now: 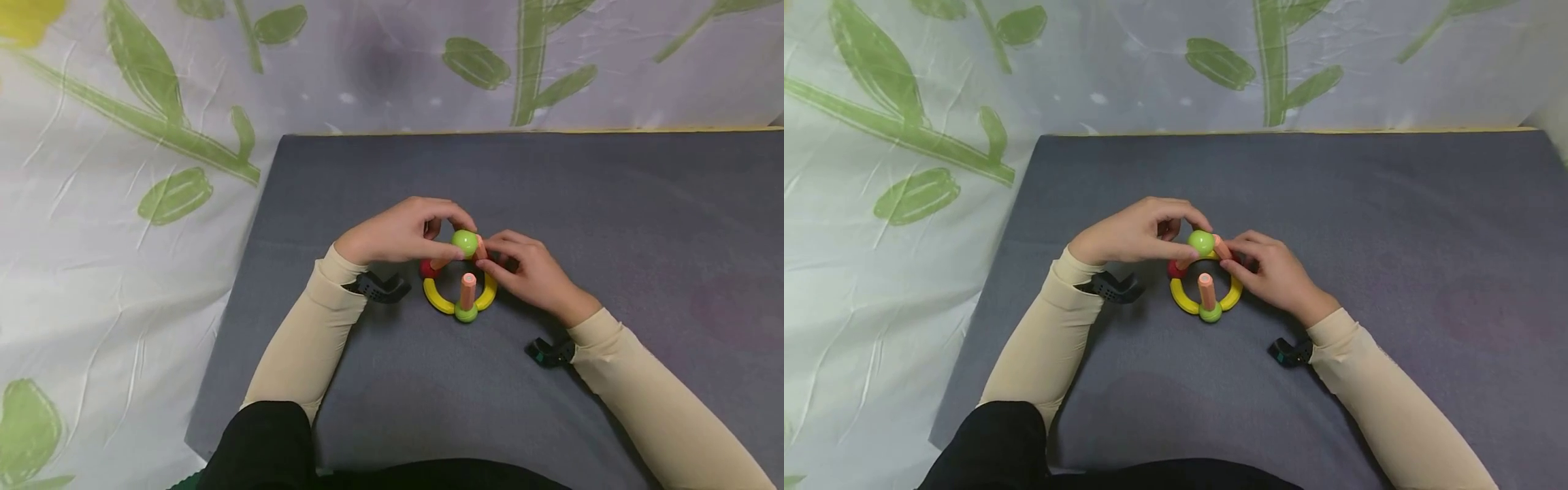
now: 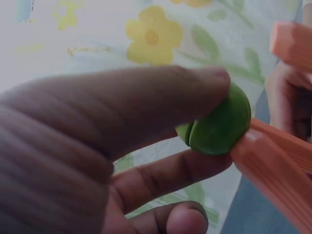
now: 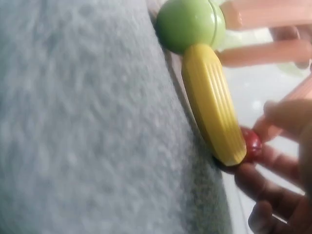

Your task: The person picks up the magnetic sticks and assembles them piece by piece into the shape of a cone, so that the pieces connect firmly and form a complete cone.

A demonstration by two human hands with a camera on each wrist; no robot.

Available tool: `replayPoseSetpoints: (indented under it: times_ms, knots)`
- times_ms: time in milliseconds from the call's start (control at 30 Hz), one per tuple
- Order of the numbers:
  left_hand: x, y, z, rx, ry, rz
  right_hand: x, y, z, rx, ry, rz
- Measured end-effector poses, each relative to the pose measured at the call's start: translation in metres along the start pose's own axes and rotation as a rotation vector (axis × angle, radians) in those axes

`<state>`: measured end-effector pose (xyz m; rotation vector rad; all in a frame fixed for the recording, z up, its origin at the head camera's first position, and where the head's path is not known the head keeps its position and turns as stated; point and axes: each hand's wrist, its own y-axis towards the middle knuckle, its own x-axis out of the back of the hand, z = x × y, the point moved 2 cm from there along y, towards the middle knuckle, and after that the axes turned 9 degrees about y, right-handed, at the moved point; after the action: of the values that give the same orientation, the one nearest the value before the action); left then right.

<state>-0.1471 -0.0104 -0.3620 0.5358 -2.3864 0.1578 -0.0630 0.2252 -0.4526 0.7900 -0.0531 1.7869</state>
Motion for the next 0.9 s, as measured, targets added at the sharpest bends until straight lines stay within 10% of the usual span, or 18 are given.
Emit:
replayPoseSetpoints:
  times_ms: [467, 667, 900]
  knots:
    - [0.001, 0.0, 0.004, 0.013, -0.008, 0.022, 0.001, -0.001, 0.005, 0.004, -0.122, -0.009]
    - [0.002, 0.0, 0.002, 0.02, -0.007, 0.028, 0.013, 0.0, 0.024, 0.172, 0.018, -0.122]
    - [0.002, -0.002, 0.0, 0.033, -0.02, 0.043, -0.002, 0.0, 0.042, 0.262, 0.04, 0.082]
